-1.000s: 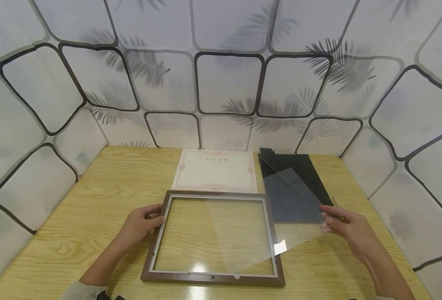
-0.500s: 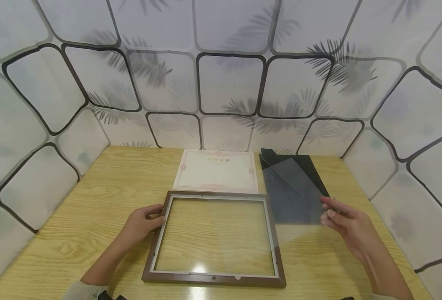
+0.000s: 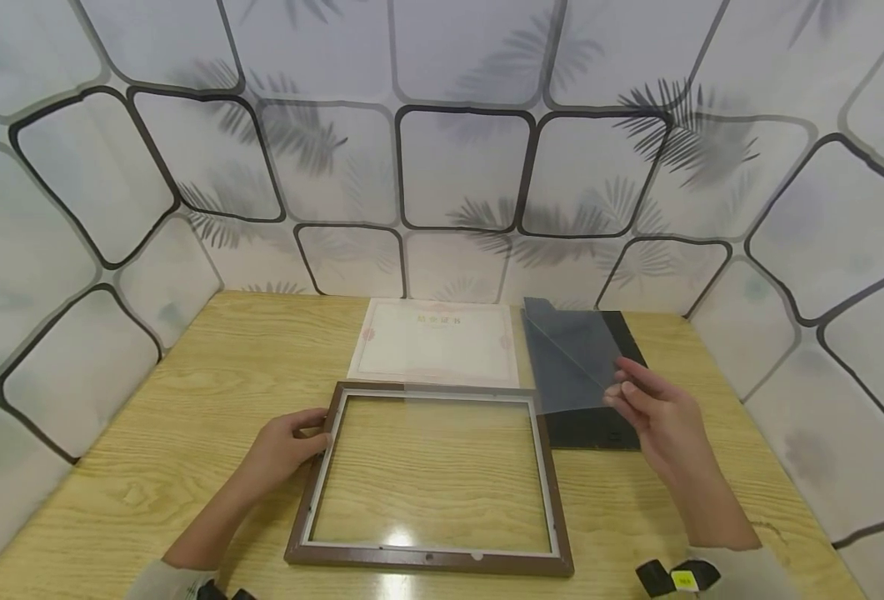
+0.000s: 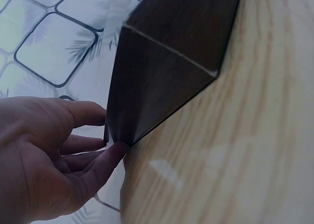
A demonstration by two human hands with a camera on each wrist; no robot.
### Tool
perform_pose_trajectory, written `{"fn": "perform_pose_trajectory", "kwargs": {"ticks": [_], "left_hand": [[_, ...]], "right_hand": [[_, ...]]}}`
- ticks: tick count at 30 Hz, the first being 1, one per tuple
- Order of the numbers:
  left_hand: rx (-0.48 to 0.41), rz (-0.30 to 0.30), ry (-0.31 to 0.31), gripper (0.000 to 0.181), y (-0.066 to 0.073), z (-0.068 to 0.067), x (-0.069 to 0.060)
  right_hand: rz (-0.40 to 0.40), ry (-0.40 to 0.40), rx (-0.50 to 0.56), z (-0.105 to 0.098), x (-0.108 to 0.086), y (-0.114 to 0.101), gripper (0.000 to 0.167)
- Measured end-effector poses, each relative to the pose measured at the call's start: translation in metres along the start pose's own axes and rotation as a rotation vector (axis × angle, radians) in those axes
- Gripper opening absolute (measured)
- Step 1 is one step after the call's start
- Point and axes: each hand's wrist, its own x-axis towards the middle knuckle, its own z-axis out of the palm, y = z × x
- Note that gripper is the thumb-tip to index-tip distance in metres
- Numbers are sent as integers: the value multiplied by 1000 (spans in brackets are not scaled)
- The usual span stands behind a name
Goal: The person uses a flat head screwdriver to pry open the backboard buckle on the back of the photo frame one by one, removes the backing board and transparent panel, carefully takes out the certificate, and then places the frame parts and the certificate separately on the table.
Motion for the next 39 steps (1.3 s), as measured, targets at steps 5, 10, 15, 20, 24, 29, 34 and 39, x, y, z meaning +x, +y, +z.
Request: {"fn": "perform_pose_trajectory", "kwargs": {"ticks": [5, 10, 15, 20, 24, 29, 34, 39], "left_hand": [[14, 4, 4, 47, -1, 0, 0], [16, 11, 4, 48, -2, 0, 1], [19, 12, 6, 47, -2, 0, 1], [13, 12, 2, 46, -3, 0, 1], [9, 13, 1, 46, -4, 0, 1], [11, 11, 7, 47, -4, 0, 1], [5, 3, 9, 47, -4, 1, 2], [-3, 0, 15, 48, -5, 1, 2]], "right_hand": [[-9, 88, -64, 24, 19, 16, 35], [8, 164, -134, 44, 36, 32, 29], [28, 225, -228, 60, 52, 47, 43], [55, 267, -309, 73, 68, 60, 54], [71, 292, -321, 85, 81, 71, 51], [86, 307, -308, 99, 97, 86, 49], [102, 313, -311, 112, 112, 108, 48], [111, 314, -324, 126, 126, 134, 46]]}}
